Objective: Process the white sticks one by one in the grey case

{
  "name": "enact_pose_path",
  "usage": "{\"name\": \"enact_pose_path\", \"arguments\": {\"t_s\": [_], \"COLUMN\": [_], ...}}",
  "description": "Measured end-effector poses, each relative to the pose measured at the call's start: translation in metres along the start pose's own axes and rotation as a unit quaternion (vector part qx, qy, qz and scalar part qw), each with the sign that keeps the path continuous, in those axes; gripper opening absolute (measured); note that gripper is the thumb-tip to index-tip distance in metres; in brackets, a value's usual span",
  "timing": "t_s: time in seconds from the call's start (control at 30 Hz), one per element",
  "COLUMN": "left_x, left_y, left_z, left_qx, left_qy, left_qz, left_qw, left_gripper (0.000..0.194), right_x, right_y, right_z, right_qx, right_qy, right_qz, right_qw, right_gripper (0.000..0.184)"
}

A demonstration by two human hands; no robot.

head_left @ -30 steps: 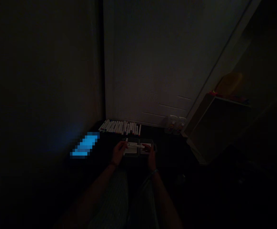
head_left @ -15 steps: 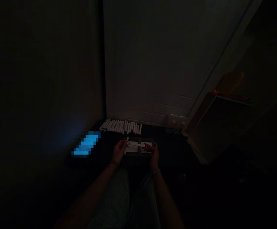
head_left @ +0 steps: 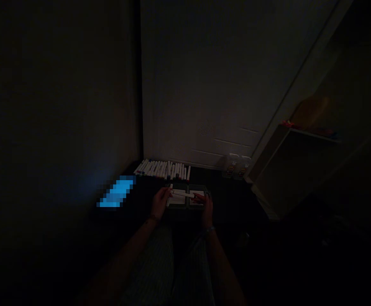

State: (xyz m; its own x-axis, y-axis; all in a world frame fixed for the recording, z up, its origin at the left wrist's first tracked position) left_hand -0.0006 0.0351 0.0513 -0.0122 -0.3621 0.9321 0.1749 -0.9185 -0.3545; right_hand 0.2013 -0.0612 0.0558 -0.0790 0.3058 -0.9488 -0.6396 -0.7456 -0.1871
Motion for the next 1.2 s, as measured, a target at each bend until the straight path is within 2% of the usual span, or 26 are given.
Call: {"name": "enact_pose_path", "arguments": {"t_s": [0.47, 0.7, 0.87, 1.2], "left_x": [0.004, 0.002, 0.003, 0.002], "left_y": [0.002, 0.001, 0.001, 0.002], "left_z": [0.000, 0.000, 0.001, 0.001], "left_qx": [0.000, 0.005, 0.002, 0.000], "left_qy": [0.003, -0.006, -0.003, -0.001], "left_qz": [-0.025, -0.002, -0.012, -0.022], "left_qw": [1.000, 1.000, 1.000, 1.000], "left_gripper": [0.037, 0.035, 0.035, 0.037], "right_x": [-0.003, -0.011, -0.013, -0.009], "right_y": [-0.003, 0.000, 0.000, -0.001], "right_z": [0.002, 0.003, 0.006, 0.005], "right_qx": [0.018, 0.016, -0.001, 0.003], "right_qy": [0.085, 0.075, 0.065, 0.082], "right_qz": [-0.057, -0.080, -0.085, -0.088], "right_qw": [0.995, 0.994, 0.994, 0.993], "right_gripper": [0.057, 0.045, 0.033, 0.034]}}
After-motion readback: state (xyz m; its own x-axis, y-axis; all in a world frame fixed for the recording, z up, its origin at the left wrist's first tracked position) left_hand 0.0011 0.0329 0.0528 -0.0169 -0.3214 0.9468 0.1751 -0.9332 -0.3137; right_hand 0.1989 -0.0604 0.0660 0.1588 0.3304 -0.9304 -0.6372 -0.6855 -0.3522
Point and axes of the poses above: each hand's wrist, its own y-axis away from the middle knuckle, its own z-axis out of the palm, x = y × z, the point moved 7 cm from there along -y, towards the middle knuckle, and after that the axes turned 12 degrees about x, right-handed, at the moved point
